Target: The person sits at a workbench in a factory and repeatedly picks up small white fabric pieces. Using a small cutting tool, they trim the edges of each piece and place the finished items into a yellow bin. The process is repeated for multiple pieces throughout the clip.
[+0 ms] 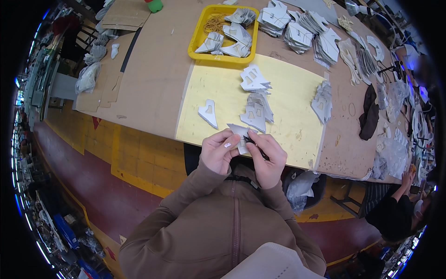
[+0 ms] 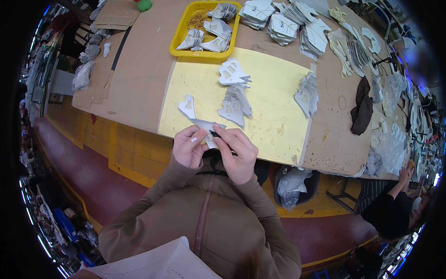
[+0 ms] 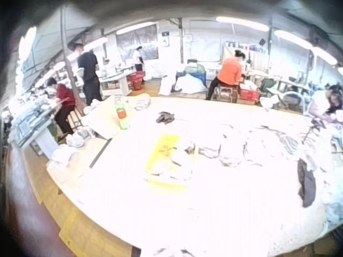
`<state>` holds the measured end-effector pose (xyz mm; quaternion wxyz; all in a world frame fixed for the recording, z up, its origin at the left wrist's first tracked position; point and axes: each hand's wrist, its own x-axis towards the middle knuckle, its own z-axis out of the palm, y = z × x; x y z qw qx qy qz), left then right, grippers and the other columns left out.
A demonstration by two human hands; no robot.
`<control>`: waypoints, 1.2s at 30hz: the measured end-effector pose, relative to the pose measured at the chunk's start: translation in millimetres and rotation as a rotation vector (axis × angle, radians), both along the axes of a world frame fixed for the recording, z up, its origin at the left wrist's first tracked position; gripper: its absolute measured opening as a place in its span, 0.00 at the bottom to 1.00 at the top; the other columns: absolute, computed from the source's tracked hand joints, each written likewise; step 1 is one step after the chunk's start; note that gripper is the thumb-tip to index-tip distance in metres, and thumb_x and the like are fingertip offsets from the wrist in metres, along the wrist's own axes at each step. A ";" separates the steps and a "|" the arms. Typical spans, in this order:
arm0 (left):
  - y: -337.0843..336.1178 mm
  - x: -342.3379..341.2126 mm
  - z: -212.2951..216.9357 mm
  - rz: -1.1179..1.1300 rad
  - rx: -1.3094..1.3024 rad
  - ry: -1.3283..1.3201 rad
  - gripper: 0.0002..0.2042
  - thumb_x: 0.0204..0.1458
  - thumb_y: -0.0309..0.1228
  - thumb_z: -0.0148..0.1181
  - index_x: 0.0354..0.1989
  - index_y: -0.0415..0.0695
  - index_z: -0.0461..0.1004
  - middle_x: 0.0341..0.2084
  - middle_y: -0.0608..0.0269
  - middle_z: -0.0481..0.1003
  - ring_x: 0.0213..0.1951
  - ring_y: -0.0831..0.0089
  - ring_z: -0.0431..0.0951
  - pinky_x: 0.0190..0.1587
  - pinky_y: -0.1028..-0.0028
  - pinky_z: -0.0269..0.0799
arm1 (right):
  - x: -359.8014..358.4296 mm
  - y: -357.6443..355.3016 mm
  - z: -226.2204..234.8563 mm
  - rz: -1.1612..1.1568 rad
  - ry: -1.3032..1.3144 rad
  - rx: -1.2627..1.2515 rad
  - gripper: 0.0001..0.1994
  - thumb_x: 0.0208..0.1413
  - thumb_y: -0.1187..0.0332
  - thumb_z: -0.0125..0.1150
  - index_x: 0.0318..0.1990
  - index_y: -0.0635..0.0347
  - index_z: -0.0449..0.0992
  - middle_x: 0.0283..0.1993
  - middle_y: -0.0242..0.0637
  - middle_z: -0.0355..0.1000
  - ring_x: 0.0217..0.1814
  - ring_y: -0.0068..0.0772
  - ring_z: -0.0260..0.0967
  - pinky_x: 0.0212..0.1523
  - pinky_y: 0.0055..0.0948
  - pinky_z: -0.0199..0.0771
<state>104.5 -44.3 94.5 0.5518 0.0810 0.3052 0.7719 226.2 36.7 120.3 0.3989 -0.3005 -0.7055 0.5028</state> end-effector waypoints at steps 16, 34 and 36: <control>2.3 0.4 16.1 0.038 -0.123 0.051 0.07 0.60 0.23 0.56 0.39 0.29 0.74 0.34 0.55 0.78 0.37 0.72 0.81 0.42 0.72 0.82 | -0.4 -0.6 -0.3 -0.008 0.014 -0.125 0.17 0.49 0.83 0.64 0.49 0.67 0.79 0.32 0.39 0.73 0.31 0.26 0.69 0.32 0.22 0.69; 20.8 -129.5 -15.4 -0.155 -0.311 2.247 0.09 0.50 0.26 0.58 0.39 0.48 0.80 0.36 0.67 0.75 0.43 0.65 0.73 0.53 0.69 0.65 | 42.2 36.5 -31.2 -0.194 0.023 -0.210 0.14 0.63 0.78 0.51 0.54 0.68 0.74 0.39 0.31 0.69 0.39 0.20 0.63 0.45 0.19 0.64; 27.7 -132.1 -19.3 -0.105 -0.230 2.381 0.10 0.49 0.26 0.59 0.39 0.49 0.80 0.37 0.66 0.74 0.45 0.63 0.73 0.53 0.68 0.65 | 49.0 40.7 -33.2 -0.161 -0.092 -0.099 0.16 0.63 0.79 0.49 0.56 0.67 0.73 0.37 0.30 0.66 0.36 0.19 0.59 0.41 0.17 0.60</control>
